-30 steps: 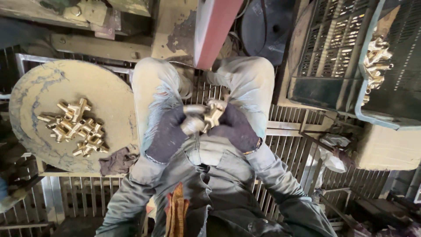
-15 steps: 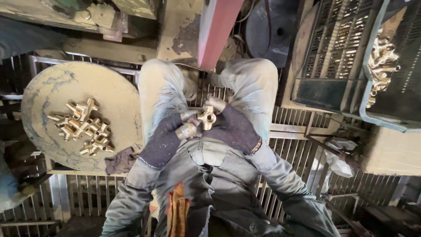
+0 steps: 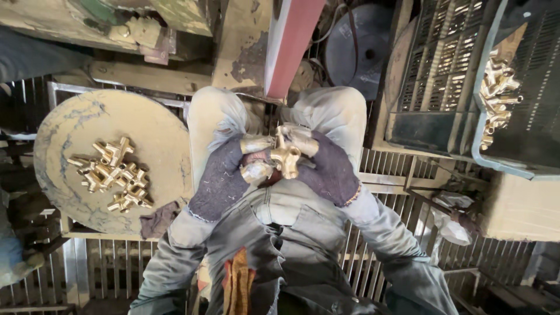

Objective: The person sits on a metal grate floor and repeatedly presses small brass-colored metal parts against a vertical rotating buffing wheel. They hold the parts with gloved hands, rotate them to contact different surfaces, and place finished pieces into a nearby bin.

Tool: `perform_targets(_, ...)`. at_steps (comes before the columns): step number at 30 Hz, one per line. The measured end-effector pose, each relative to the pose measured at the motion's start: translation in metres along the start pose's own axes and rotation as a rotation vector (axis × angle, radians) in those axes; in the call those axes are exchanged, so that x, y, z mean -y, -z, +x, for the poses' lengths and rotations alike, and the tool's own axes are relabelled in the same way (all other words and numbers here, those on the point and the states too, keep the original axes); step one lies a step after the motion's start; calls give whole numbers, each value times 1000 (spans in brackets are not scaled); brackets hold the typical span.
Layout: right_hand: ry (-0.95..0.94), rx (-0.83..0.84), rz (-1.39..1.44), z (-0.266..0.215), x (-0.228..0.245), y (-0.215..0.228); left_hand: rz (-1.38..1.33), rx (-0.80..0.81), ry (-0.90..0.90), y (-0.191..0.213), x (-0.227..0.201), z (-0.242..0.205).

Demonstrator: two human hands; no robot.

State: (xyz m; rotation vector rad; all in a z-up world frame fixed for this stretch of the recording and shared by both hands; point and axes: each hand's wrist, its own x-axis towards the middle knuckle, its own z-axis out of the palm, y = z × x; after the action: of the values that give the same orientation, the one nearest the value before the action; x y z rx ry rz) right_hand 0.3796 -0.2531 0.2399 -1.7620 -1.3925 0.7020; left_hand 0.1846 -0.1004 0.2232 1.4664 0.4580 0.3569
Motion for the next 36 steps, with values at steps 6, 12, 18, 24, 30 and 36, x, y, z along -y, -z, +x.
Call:
perform_targets(6,382,-86,-233,-3,-20,10,3,64,87,4,-19,12)
perform_targets(12,421,-153,-278,3,-64,-16,-297,93,260,2,24,28)
perform_targets(18,128,15,-414,17,-96,-29,-450,34,436,-6,89,54)
perform_targets(24,-90,34,-346,37,-121,-25,-587,-56,378,-8,126,72)
perform_targets(30,-157,72,-473,51,-125,-28,-522,-148,367,-14,129,75)
perform_targets(36,-416,79,163,71,-104,-15,-493,-212,336,-19,120,74)
